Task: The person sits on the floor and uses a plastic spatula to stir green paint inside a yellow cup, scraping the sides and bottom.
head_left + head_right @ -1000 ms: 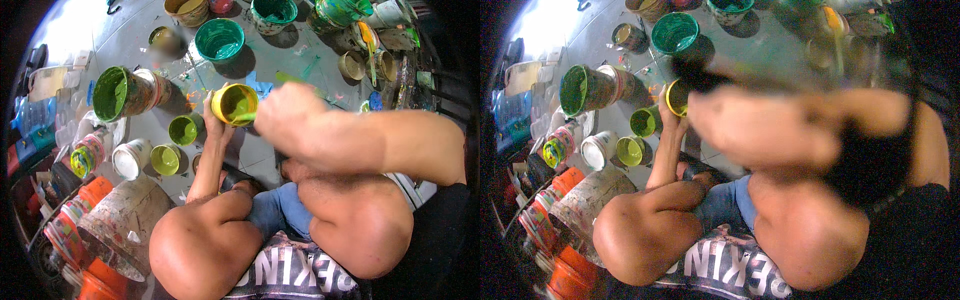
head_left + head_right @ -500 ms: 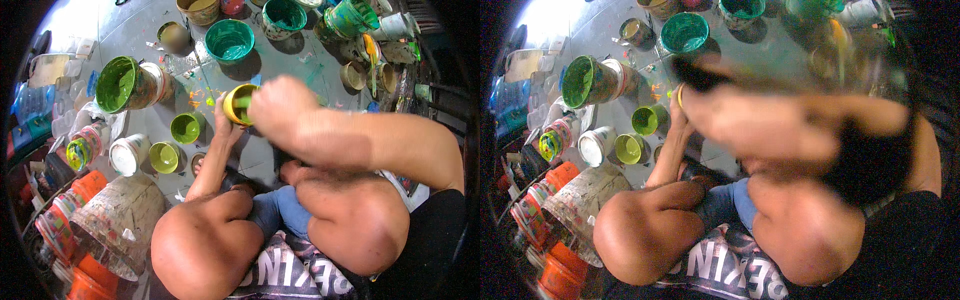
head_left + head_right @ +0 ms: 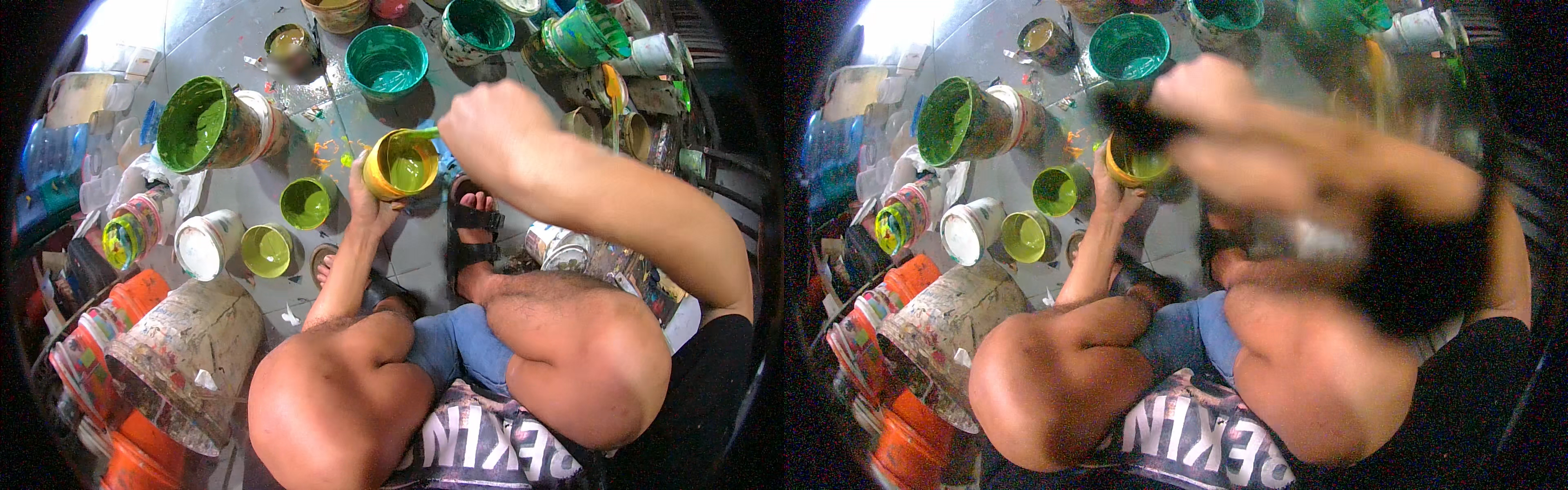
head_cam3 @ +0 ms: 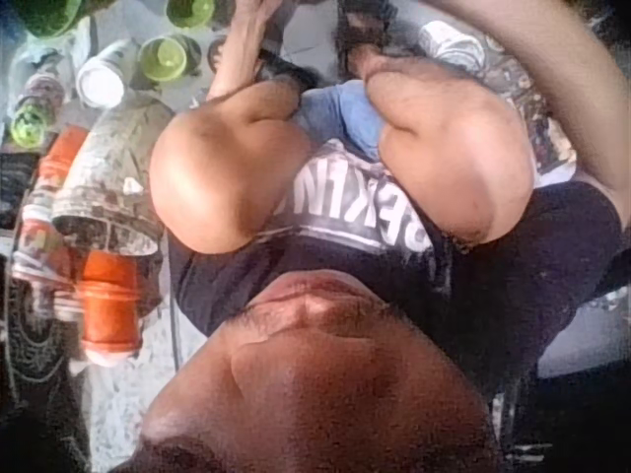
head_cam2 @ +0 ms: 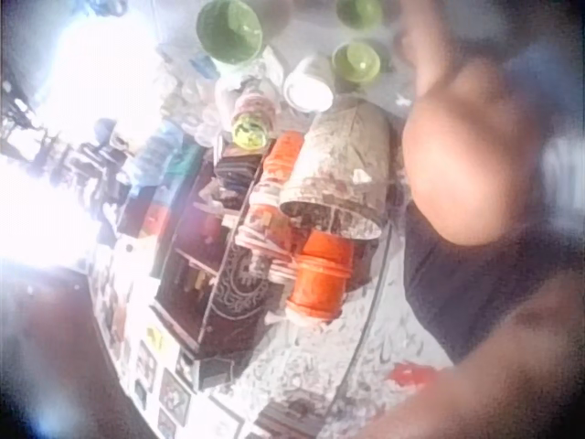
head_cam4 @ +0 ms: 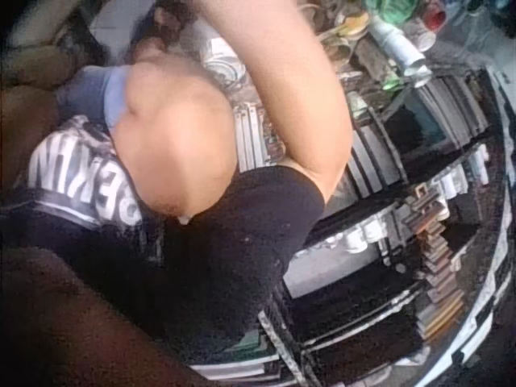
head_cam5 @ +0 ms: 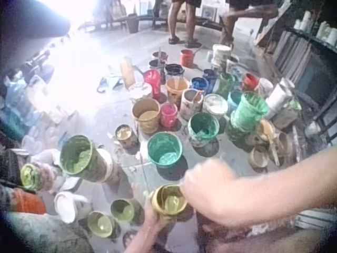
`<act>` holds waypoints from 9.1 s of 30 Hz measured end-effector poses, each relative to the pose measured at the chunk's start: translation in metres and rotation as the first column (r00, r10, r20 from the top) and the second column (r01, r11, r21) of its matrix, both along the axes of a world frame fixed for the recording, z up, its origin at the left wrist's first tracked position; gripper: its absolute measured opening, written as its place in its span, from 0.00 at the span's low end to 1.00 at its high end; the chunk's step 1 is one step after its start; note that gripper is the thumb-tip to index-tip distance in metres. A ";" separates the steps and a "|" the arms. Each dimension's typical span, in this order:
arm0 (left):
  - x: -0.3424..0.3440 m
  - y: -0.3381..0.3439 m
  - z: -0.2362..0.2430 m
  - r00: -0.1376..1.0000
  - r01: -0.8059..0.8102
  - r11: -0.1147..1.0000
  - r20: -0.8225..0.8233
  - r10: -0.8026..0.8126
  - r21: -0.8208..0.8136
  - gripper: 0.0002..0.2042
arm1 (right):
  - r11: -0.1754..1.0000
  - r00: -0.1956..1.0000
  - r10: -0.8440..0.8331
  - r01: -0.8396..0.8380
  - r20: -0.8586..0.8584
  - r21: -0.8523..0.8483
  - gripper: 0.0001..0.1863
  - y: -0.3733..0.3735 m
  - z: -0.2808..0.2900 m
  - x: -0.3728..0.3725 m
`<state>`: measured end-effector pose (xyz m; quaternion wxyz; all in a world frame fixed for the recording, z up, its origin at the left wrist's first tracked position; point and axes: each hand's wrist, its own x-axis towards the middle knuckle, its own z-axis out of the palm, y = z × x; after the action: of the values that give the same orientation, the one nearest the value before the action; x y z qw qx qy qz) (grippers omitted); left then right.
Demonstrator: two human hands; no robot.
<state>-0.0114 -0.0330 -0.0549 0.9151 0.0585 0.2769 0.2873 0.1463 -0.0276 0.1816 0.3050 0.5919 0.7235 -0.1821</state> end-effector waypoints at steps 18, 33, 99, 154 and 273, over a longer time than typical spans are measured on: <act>0.004 -0.006 -0.011 0.998 0.034 0.999 0.052 -0.033 -0.017 0.23 | 0.989 0.998 -0.047 0.041 -0.040 -0.143 0.07 -0.028 -0.019 -0.012; -0.007 -0.003 -0.026 0.981 0.108 0.993 0.168 -0.098 -0.046 0.22 | 0.998 0.999 0.037 -0.039 0.038 0.046 0.07 -0.006 -0.014 0.012; -0.003 0.010 0.043 0.946 0.303 0.942 0.161 -0.280 -0.142 0.29 | 0.718 -0.356 -0.091 0.623 -0.930 -0.309 0.15 0.001 -0.088 -0.009; 0.004 0.031 0.038 0.987 0.142 0.974 -0.049 -0.153 -0.177 0.20 | 0.938 0.192 0.250 0.197 -0.949 0.287 0.13 -0.028 -0.122 0.021; 0.006 0.008 0.025 0.975 0.202 0.975 0.112 -0.192 -0.092 0.24 | 0.923 -0.021 0.384 0.014 -0.923 0.384 0.12 -0.020 -0.057 -0.018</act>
<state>-0.0052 -0.0247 -0.0297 0.9539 0.0235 0.2366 0.1830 0.1286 -0.0481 0.1247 -0.3580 0.2231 0.8155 -0.3962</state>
